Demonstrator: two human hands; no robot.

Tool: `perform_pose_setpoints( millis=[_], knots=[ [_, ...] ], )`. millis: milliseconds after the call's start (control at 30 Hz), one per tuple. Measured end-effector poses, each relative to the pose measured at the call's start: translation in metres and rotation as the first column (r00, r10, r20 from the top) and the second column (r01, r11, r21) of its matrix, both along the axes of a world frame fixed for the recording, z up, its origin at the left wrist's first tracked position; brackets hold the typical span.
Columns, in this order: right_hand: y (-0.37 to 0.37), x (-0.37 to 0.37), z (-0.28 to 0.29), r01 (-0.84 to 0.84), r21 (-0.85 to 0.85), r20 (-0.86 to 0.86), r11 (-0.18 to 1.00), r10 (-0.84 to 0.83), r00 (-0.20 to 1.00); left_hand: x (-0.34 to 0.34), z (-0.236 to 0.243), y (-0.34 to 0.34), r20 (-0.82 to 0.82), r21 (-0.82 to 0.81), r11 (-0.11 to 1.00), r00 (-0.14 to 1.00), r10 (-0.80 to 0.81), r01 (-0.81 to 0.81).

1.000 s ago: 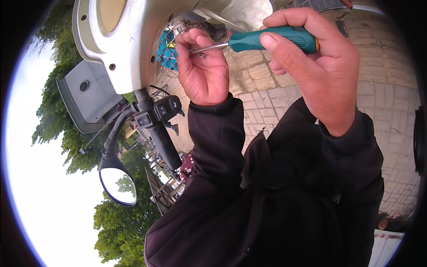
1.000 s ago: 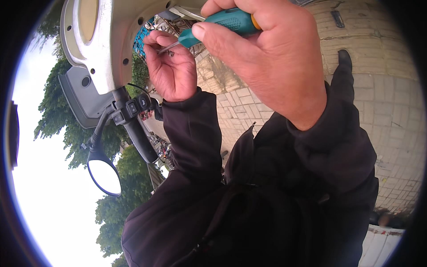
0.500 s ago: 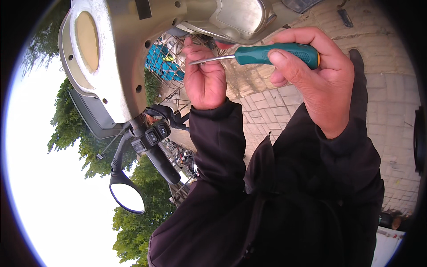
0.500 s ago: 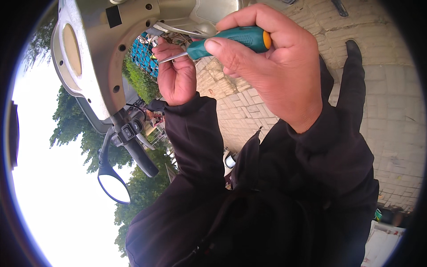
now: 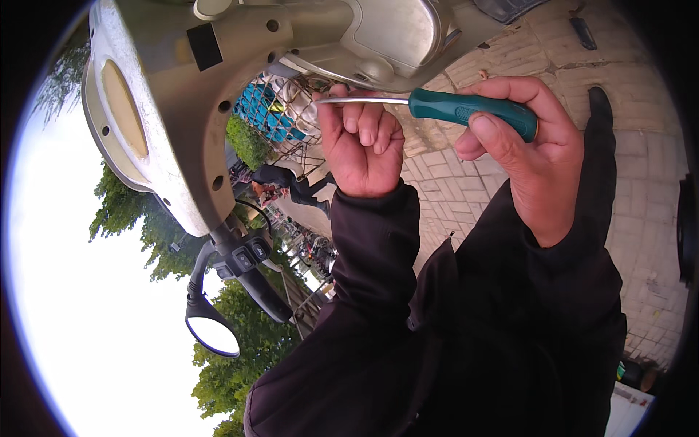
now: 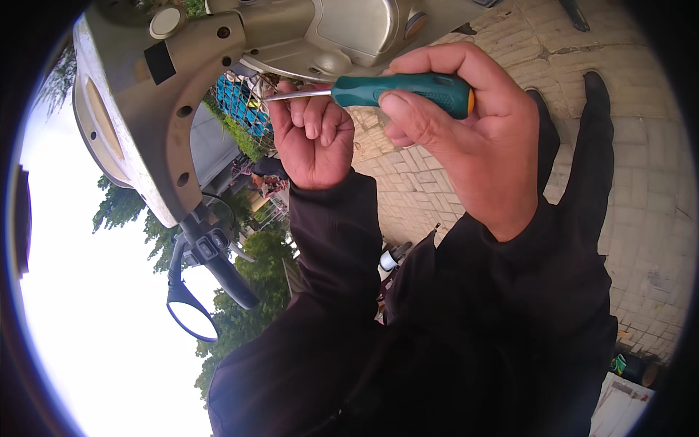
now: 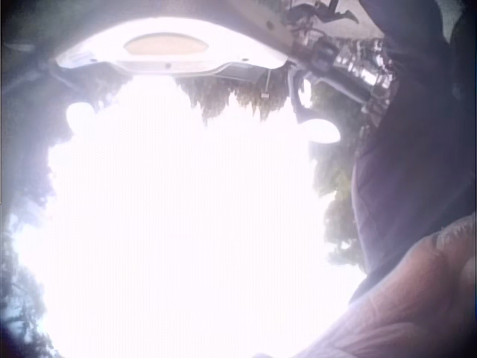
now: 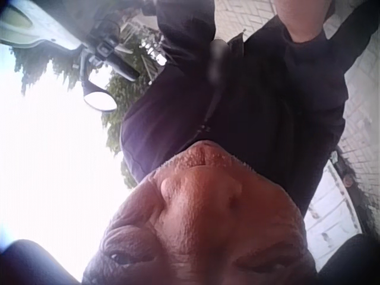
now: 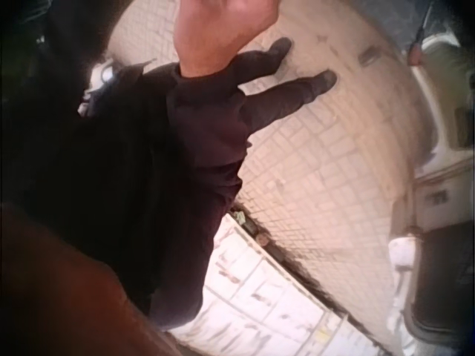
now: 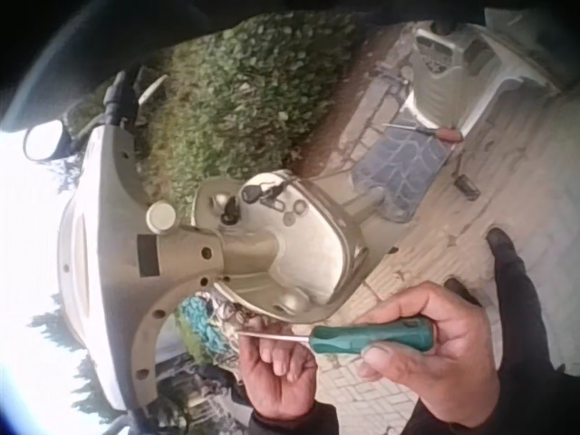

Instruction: The person uses a screwdriver to loosen and remove screws from the front panel of a scooter's handlebar assembly. They repeatedly insert the screwdriver, turn it, and remove screws, then reinsert the screwdriver to continue the process.

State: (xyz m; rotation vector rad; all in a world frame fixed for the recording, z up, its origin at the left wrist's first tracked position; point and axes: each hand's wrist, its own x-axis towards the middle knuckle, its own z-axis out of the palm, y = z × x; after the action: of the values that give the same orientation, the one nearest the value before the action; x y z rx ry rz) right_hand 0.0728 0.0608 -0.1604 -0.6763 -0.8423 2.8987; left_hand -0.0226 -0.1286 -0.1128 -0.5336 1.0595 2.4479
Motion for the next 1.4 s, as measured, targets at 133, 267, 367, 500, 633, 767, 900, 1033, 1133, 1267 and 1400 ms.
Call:
perform_pose_setpoints(
  millis=[133,267,367,500,633,767,900,1033,1133,1267,1400],
  knots=[
    [-0.007,-0.004,-0.006,0.009,-0.041,-0.006,0.999,-0.01,1.0,0.006,-0.003,0.007,-0.091,-0.079,0.994,0.993,-0.078,0.071],
    [-0.008,-0.006,-0.014,-0.12,0.115,-0.094,0.986,0.131,0.987,0.007,-0.007,0.012,-0.163,-0.116,0.993,0.986,-0.046,0.027],
    [-0.007,-0.007,-0.019,-0.179,0.103,-0.107,0.978,0.19,0.976,0.005,-0.008,0.011,-0.208,-0.106,0.994,0.978,-0.014,-0.009],
    [-0.008,-0.007,-0.023,-0.205,0.049,-0.082,0.978,0.208,0.975,0.004,-0.01,0.011,-0.163,-0.021,0.998,0.985,0.053,-0.057],
    [-0.009,-0.008,-0.022,-0.197,-0.033,-0.047,0.98,0.195,0.98,0.006,-0.009,0.016,-0.148,-0.028,0.997,0.987,0.065,-0.07],
    [-0.008,-0.008,-0.014,-0.183,-0.048,0.004,0.982,0.184,0.983,0.011,-0.005,0.021,-0.168,-0.068,0.992,0.981,0.093,-0.106],
    [-0.006,-0.01,-0.009,-0.127,-0.135,0.036,0.983,0.133,0.99,0.013,-0.003,0.021,-0.185,-0.163,0.984,0.982,0.044,-0.075],
    [-0.004,-0.012,-0.012,-0.074,-0.275,0.086,0.958,0.101,0.991,0.012,-0.006,0.02,-0.187,-0.171,0.982,0.982,0.043,-0.075],
    [-0.004,-0.013,-0.015,-0.103,-0.243,0.069,0.965,0.123,0.99,0.011,-0.004,0.018,-0.14,-0.095,0.993,0.988,0.058,-0.072],
    [-0.005,-0.013,-0.014,-0.176,-0.155,0.034,0.972,0.183,0.982,0.011,-0.001,0.017,-0.089,-0.063,0.998,0.996,0.006,-0.011],
    [-0.005,-0.013,-0.006,-0.145,-0.158,0.009,0.977,0.148,0.989,0.01,0.001,0.017,-0.086,-0.076,0.995,0.994,-0.064,0.058]
  ],
)
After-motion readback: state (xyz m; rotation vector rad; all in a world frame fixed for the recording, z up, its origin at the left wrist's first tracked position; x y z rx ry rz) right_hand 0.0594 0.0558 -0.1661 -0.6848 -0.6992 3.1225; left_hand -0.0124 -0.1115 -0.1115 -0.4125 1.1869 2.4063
